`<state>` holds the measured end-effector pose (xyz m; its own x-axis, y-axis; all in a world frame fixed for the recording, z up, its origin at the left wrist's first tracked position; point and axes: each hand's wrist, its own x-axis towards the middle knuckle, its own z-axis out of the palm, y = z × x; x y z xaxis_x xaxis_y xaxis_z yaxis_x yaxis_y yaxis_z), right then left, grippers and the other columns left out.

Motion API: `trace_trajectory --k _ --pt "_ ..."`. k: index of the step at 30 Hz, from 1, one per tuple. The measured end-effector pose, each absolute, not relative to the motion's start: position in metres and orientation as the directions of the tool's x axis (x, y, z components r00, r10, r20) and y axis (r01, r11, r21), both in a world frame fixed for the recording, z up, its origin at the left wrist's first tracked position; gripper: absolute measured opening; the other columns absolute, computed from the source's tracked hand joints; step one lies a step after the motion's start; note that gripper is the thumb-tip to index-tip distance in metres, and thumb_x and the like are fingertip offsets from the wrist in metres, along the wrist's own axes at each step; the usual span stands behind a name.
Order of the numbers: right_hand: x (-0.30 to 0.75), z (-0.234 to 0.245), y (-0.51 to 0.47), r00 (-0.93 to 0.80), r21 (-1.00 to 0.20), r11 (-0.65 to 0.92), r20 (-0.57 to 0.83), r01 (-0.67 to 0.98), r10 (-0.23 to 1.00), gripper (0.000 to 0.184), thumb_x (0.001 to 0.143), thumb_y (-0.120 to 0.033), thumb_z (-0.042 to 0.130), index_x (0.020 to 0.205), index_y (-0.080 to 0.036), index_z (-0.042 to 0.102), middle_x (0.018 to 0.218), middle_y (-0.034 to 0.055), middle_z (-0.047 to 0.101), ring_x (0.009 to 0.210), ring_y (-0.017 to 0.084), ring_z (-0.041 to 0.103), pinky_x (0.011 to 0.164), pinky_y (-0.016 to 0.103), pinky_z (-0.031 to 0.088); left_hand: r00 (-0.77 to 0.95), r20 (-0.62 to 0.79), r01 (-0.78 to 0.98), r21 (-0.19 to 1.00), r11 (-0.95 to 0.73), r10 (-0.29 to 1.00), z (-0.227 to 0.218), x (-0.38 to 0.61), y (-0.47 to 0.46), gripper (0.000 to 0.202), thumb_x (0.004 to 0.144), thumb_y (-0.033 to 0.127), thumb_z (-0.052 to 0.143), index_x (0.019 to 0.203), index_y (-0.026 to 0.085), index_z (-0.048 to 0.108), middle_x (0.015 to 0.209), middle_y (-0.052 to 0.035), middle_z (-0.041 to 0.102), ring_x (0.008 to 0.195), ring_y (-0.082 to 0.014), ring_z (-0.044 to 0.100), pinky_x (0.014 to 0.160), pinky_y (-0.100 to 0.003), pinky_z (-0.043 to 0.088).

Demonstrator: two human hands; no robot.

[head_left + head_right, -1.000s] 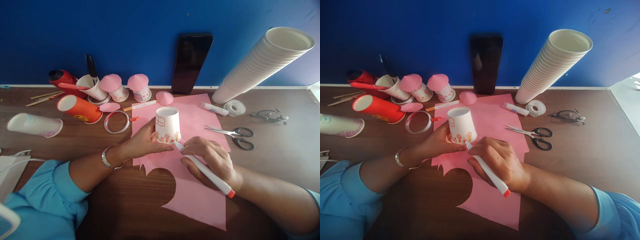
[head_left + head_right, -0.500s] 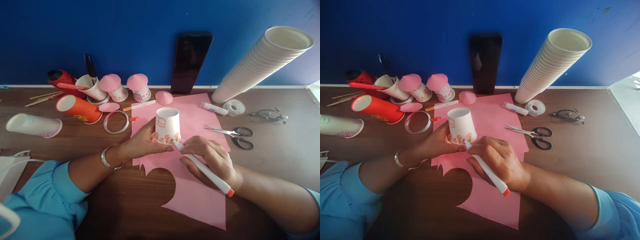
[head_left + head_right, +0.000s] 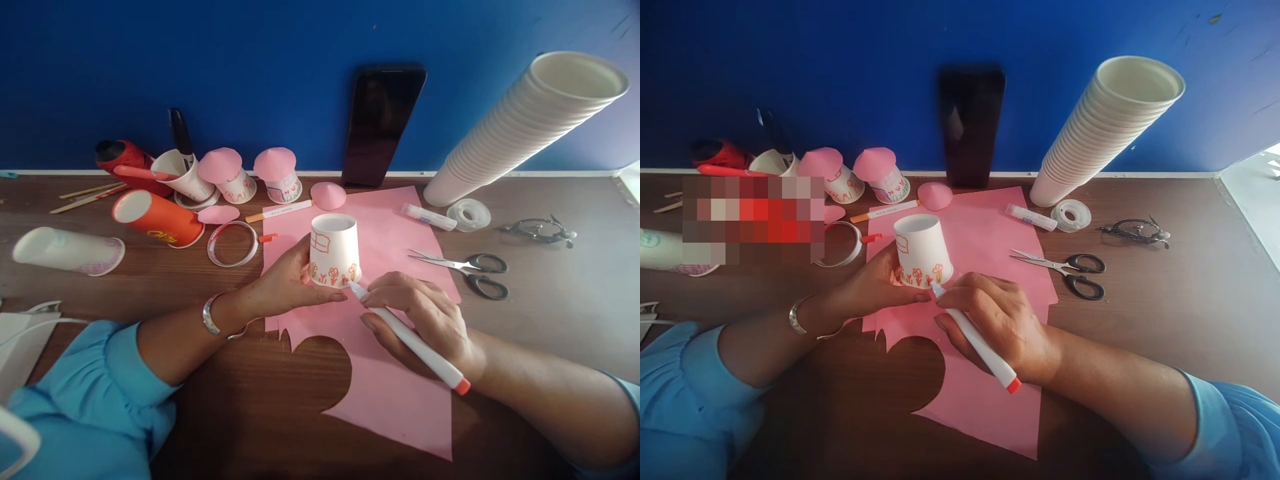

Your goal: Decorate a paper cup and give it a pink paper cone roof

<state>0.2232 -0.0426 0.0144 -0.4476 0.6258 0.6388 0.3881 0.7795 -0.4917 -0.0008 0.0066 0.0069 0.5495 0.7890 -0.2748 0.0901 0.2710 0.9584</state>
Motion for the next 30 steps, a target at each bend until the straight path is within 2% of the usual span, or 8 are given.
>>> trace_trajectory --k 7,16,23,30 --pt "0.2244 0.0146 -0.0433 -0.452 -0.498 0.774 0.629 0.390 0.633 0.014 0.093 -0.011 0.062 0.106 -0.019 0.061 0.077 0.0022 0.069 0.068 0.018 0.070 0.056 0.030 0.057 0.561 -0.273 0.099 0.960 0.264 0.782 0.0054 -0.0021 0.0074 0.080 0.070 0.034 0.093 0.137 0.024 0.050 0.130 -0.0121 0.071 0.125 -0.0352 0.066 0.097 -0.048 0.058" --pt "0.2249 0.0141 -0.0443 -0.435 -0.497 0.759 0.624 0.421 0.649 0.012 0.094 -0.012 0.063 0.103 -0.019 0.062 0.077 0.0023 0.070 0.069 0.018 0.071 0.058 0.029 0.058 0.547 -0.273 0.105 0.960 0.259 0.792 0.0045 -0.0019 0.0073 0.075 0.069 0.032 0.092 0.132 0.023 0.052 0.129 -0.0119 0.071 0.126 -0.0352 0.065 0.098 -0.049 0.058" --pt "0.2249 0.0133 -0.0444 -0.426 -0.504 0.754 0.624 0.421 0.656 0.013 0.094 -0.012 0.062 0.104 -0.019 0.062 0.077 0.0022 0.070 0.069 0.018 0.071 0.057 0.030 0.057 0.558 -0.262 0.094 0.963 0.254 0.788 0.0048 -0.0015 0.0090 0.076 0.069 0.033 0.092 0.132 0.023 0.052 0.141 -0.0138 0.065 0.127 -0.0350 0.065 0.096 -0.046 0.059" --pt "0.2251 0.0136 -0.0453 -0.428 -0.503 0.754 0.623 0.423 0.655 0.010 0.095 -0.012 0.061 0.104 -0.018 0.060 0.076 0.0028 0.069 0.068 0.018 0.070 0.056 0.029 0.056 0.553 -0.262 0.098 0.963 0.251 0.791 0.0042 -0.0019 0.0087 0.077 0.069 0.034 0.092 0.133 0.023 0.052 0.140 -0.0140 0.066 0.128 -0.0359 0.064 0.098 -0.048 0.058"
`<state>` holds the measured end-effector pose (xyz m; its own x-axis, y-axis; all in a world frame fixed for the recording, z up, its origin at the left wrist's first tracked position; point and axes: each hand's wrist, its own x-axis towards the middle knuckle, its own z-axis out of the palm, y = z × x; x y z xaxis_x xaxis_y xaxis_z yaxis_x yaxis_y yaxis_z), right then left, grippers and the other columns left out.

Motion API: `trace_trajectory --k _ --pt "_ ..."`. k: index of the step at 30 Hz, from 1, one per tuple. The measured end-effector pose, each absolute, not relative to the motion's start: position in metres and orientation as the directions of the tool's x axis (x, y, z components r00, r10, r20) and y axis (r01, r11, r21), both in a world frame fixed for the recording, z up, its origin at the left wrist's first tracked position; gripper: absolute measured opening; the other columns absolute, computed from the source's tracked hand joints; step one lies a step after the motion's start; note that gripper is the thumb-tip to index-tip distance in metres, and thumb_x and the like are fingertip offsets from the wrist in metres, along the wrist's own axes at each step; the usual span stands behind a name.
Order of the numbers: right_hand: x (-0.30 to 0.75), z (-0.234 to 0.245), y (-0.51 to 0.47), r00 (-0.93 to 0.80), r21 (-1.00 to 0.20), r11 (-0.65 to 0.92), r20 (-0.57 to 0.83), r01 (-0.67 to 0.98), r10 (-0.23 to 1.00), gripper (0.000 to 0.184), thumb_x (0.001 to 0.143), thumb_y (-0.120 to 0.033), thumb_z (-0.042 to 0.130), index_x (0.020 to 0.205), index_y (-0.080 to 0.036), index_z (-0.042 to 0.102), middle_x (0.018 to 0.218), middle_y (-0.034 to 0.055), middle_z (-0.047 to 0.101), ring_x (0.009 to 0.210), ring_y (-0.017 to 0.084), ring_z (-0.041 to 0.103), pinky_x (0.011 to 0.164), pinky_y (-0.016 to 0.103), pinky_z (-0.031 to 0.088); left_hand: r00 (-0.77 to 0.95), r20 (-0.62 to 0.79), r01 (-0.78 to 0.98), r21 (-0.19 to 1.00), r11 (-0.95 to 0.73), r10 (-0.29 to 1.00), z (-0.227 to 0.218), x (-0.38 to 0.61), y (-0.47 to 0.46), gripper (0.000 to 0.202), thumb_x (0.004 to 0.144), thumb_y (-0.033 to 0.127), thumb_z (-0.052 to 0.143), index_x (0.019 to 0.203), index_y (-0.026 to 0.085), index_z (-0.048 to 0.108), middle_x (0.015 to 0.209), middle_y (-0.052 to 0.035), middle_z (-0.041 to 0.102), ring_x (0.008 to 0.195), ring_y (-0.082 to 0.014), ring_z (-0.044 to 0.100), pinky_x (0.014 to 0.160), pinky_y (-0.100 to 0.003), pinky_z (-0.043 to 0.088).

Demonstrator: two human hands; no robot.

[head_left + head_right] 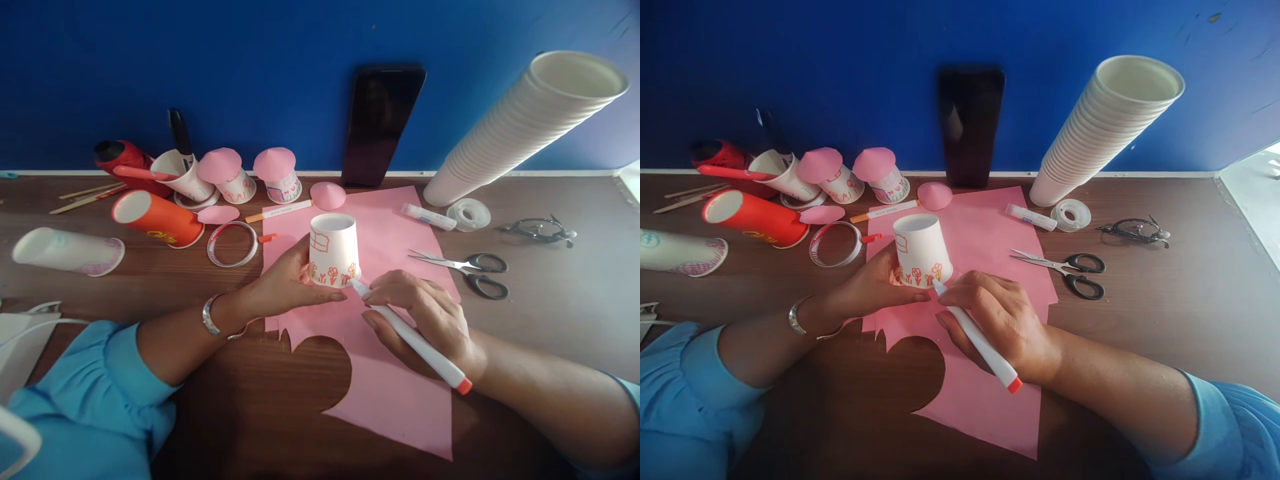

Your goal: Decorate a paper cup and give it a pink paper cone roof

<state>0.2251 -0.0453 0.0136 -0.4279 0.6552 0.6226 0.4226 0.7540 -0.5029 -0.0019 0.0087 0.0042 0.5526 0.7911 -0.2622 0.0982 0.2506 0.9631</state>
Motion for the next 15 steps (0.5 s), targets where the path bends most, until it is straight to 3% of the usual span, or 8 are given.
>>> trace_trajectory --k 4,15 --pt "0.2242 0.0155 -0.0453 -0.436 -0.501 0.754 0.616 0.425 0.656 0.010 0.096 -0.012 0.061 0.103 -0.019 0.059 0.076 0.0019 0.069 0.067 0.018 0.070 0.056 0.030 0.056 0.555 -0.271 0.099 0.960 0.262 0.786 0.0056 -0.0015 0.0082 0.075 0.068 0.029 0.092 0.132 0.023 0.053 0.139 -0.0130 0.066 0.127 -0.0348 0.065 0.098 -0.047 0.057" --pt "0.2236 0.0110 -0.0459 -0.439 -0.508 0.769 0.632 0.387 0.638 0.010 0.095 -0.011 0.062 0.103 -0.017 0.059 0.075 0.0027 0.068 0.067 0.018 0.068 0.056 0.030 0.055 0.554 -0.246 0.091 0.967 0.237 0.795 0.0046 -0.0012 0.0069 0.079 0.071 0.036 0.092 0.137 0.023 0.051 0.132 -0.0117 0.070 0.126 -0.0347 0.065 0.098 -0.048 0.058"
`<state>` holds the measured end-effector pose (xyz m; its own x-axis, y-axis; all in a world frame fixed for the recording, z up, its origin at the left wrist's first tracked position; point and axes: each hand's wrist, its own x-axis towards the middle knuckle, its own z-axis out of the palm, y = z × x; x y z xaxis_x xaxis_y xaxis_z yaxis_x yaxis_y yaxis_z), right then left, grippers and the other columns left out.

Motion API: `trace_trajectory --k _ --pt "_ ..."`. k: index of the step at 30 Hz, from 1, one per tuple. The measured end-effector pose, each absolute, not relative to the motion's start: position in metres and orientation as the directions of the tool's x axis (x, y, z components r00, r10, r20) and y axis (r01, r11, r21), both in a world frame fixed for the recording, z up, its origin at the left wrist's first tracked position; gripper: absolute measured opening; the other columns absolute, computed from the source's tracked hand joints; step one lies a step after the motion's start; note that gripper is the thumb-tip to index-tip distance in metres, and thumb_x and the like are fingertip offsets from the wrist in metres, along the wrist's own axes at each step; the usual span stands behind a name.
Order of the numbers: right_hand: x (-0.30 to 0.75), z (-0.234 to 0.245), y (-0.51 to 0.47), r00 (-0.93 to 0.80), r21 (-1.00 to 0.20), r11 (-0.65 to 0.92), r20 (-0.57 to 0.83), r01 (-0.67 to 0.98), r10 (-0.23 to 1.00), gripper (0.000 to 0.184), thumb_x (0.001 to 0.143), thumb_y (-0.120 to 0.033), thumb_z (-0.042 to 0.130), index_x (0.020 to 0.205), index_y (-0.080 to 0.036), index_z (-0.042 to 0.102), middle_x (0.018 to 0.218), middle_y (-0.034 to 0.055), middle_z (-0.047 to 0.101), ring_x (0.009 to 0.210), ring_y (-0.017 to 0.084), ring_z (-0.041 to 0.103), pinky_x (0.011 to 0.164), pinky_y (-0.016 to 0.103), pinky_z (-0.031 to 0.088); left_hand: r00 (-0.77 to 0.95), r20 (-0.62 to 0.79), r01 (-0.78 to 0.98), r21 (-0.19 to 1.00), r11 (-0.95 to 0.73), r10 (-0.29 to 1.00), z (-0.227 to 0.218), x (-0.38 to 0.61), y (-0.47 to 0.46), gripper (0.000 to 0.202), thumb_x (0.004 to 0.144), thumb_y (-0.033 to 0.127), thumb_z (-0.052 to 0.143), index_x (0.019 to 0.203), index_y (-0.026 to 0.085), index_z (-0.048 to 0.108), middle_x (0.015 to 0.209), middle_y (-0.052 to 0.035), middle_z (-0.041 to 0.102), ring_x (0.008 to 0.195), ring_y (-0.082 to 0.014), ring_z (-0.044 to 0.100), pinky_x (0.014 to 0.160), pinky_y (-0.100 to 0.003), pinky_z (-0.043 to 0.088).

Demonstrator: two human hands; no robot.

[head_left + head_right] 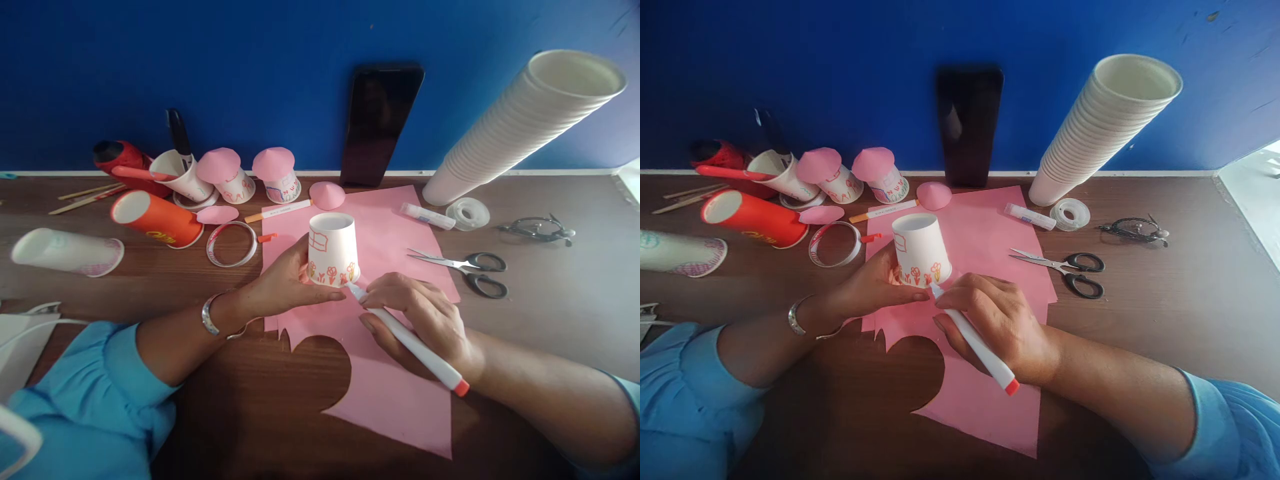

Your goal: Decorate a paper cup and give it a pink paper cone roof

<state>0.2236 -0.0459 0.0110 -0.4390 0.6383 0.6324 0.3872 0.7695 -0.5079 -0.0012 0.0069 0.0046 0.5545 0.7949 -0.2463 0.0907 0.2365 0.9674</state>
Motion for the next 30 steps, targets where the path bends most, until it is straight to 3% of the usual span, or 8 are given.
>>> trace_trajectory --k 16,30 --pt "0.2241 0.0127 -0.0463 -0.461 -0.503 0.795 0.648 0.338 0.606 0.011 0.094 -0.010 0.061 0.103 -0.015 0.059 0.074 0.0040 0.068 0.066 0.018 0.067 0.056 0.031 0.056 0.564 -0.222 0.084 0.974 0.212 0.796 0.0067 -0.0006 0.0081 0.066 0.073 0.036 0.091 0.126 0.022 0.054 0.126 -0.0102 0.070 0.120 -0.0323 0.068 0.093 -0.045 0.059" --pt "0.2225 0.0074 -0.0468 -0.473 -0.466 0.802 0.648 0.374 0.597 0.010 0.096 -0.011 0.062 0.105 -0.014 0.059 0.078 0.0051 0.068 0.068 0.017 0.067 0.056 0.029 0.056 0.557 -0.216 0.143 0.976 0.164 0.802 0.0005 -0.0034 0.0082 0.078 0.073 0.037 0.091 0.138 0.024 0.051 0.127 -0.0095 0.072 0.121 -0.0326 0.067 0.095 -0.046 0.058"
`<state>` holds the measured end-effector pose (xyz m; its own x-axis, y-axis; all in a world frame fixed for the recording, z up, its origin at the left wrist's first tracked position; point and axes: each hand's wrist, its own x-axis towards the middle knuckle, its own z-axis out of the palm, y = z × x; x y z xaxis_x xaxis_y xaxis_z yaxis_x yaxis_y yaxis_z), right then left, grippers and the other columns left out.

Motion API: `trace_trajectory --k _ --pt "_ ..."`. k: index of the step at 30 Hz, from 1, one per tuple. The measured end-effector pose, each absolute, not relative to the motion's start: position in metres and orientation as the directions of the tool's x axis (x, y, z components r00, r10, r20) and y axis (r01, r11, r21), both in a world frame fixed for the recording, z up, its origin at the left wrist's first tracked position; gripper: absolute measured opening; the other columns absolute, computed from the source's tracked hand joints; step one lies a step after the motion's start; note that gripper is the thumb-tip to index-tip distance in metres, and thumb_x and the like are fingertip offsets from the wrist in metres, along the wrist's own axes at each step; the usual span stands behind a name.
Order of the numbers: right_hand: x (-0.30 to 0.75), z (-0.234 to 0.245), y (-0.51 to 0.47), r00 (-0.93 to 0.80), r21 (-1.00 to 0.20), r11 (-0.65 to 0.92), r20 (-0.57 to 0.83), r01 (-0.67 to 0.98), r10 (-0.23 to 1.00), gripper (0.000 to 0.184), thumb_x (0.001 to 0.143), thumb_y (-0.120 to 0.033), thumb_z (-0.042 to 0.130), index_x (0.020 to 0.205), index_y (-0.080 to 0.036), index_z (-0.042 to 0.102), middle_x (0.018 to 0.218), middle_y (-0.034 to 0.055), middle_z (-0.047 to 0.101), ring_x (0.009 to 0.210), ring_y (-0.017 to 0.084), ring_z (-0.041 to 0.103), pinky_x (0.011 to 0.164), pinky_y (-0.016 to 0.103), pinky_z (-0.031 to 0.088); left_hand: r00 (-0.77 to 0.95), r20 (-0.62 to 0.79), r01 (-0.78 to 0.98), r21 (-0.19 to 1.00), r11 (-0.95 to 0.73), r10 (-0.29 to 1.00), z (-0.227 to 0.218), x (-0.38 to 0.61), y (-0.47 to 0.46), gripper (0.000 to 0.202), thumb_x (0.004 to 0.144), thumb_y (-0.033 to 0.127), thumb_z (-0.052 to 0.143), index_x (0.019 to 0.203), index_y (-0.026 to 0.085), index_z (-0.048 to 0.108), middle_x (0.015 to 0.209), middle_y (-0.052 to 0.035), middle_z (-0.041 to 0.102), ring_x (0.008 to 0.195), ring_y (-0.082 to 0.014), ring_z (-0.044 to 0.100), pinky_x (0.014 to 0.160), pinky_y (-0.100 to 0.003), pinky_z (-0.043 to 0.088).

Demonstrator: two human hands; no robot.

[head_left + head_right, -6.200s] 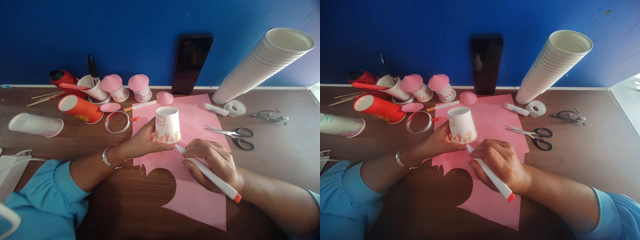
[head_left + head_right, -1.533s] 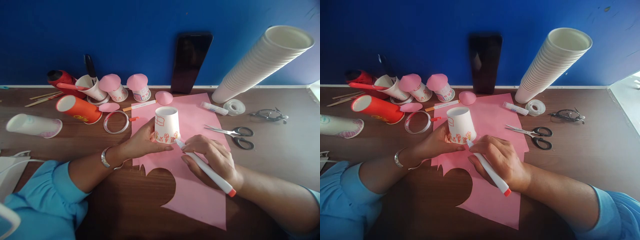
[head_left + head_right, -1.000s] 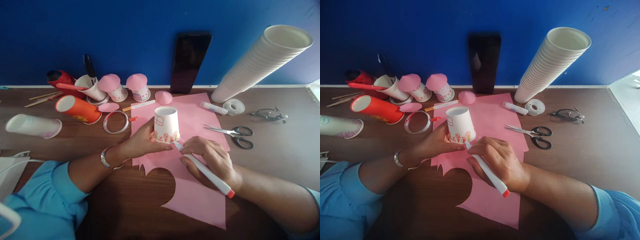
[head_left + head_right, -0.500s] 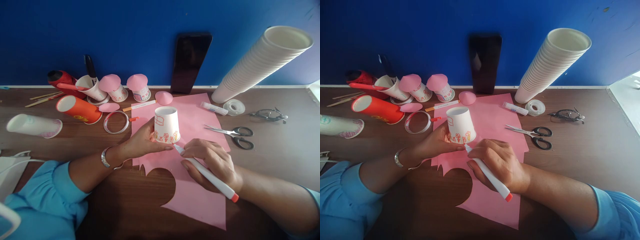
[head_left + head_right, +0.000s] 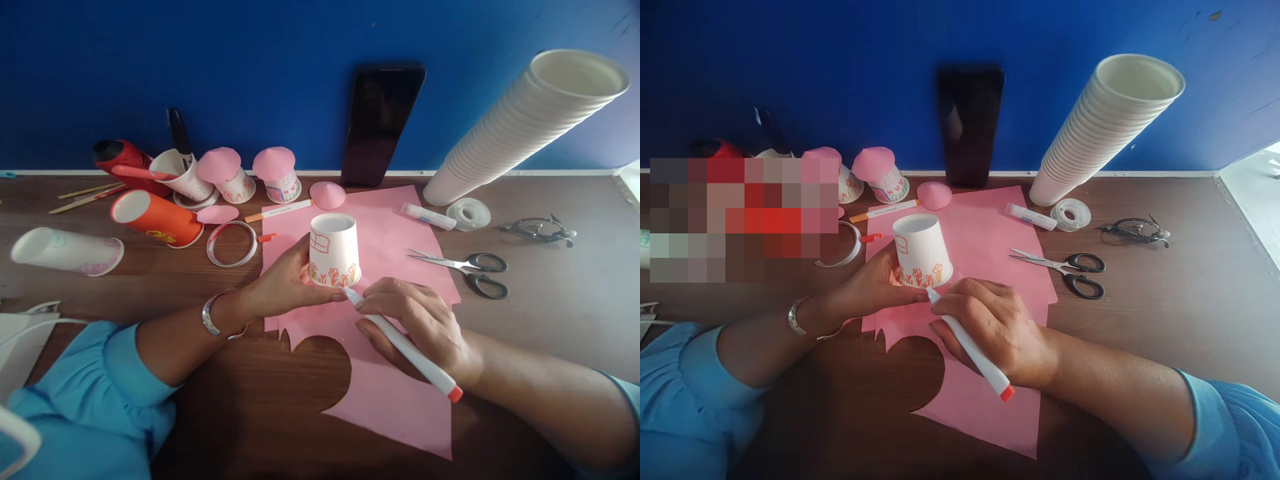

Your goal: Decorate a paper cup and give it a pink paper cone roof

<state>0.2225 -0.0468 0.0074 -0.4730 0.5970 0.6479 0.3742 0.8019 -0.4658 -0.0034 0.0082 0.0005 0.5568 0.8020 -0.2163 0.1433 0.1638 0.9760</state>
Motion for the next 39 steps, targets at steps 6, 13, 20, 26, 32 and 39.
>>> trace_trajectory --k 6,13,20,26,32,39 --pt "0.221 0.008 -0.046 -0.479 -0.457 0.803 0.645 0.383 0.596 0.008 0.096 -0.011 0.061 0.104 -0.013 0.059 0.077 0.0056 0.069 0.068 0.018 0.069 0.055 0.030 0.056 0.552 -0.231 0.144 0.973 0.181 0.801 0.002 -0.002 0.008 0.077 0.072 0.039 0.091 0.136 0.024 0.052 0.126 -0.0099 0.072 0.120 -0.0326 0.068 0.094 -0.046 0.058" --pt "0.221 0.009 -0.047 -0.479 -0.484 0.790 0.628 0.377 0.613 0.007 0.096 -0.012 0.061 0.102 -0.014 0.059 0.075 0.0041 0.069 0.066 0.017 0.068 0.056 0.029 0.056 0.553 -0.240 0.140 0.971 0.195 0.798 0.005 -0.002 0.009 0.078 0.070 0.038 0.093 0.135 0.023 0.052 0.125 -0.0098 0.072 0.119 -0.0317 0.068 0.093 -0.044 0.058" --pt "0.223 0.014 -0.050 -0.468 -0.561 0.736 0.570 0.378 0.675 0.009 0.096 -0.014 0.059 0.104 -0.019 0.057 0.076 0.0014 0.068 0.065 0.016 0.068 0.055 0.029 0.055 0.563 -0.254 0.117 0.966 0.229 0.786 0.006 -0.001 0.008 0.076 0.068 0.035 0.095 0.131 0.023 0.054 0.128 -0.0108 0.072 0.121 -0.0330 0.068 0.095 -0.046 0.057" --pt "0.232 0.012 -0.048 -0.405 -0.598 0.738 0.619 0.313 0.673 0.014 0.106 -0.028 0.051 0.115 -0.019 0.057 0.085 0.0058 0.066 0.071 0.019 0.067 0.056 0.032 0.055 0.535 -0.277 0.095 0.959 0.268 0.798 0.008 -0.002 0.008 0.076 0.064 0.027 0.094 0.129 0.024 0.054 0.138 -0.0115 0.067 0.130 -0.0355 0.062 0.098 -0.047 0.058" --pt "0.229 0.005 -0.035 -0.223 -0.671 0.605 0.571 0.429 0.790 0.018 0.100 -0.018 0.060 0.117 -0.022 0.058 0.086 0.0039 0.066 0.072 0.019 0.064 0.067 0.035 0.055 0.586 -0.259 0.019 0.952 0.307 0.768 0.002 -0.007 0.010 0.080 0.067 0.026 0.093 0.136 0.026 0.052 0.138 -0.0107 0.068 0.130 -0.0353 0.063 0.102 -0.050 0.056" --pt "0.227 0.001 -0.029 -0.287 -0.645 0.624 0.558 0.440 0.779 0.024 0.094 -0.007 0.062 0.112 -0.023 0.059 0.091 0.0030 0.068 0.077 0.017 0.066 0.068 0.033 0.056 0.584 -0.174 -0.100 0.954 0.283 0.793 0.000 -0.003 0.011 0.074 0.065 0.024 0.094 0.129 0.026 0.057 0.142 -0.0109 0.063 0.137 -0.0358 0.057 0.108 -0.048 0.053"
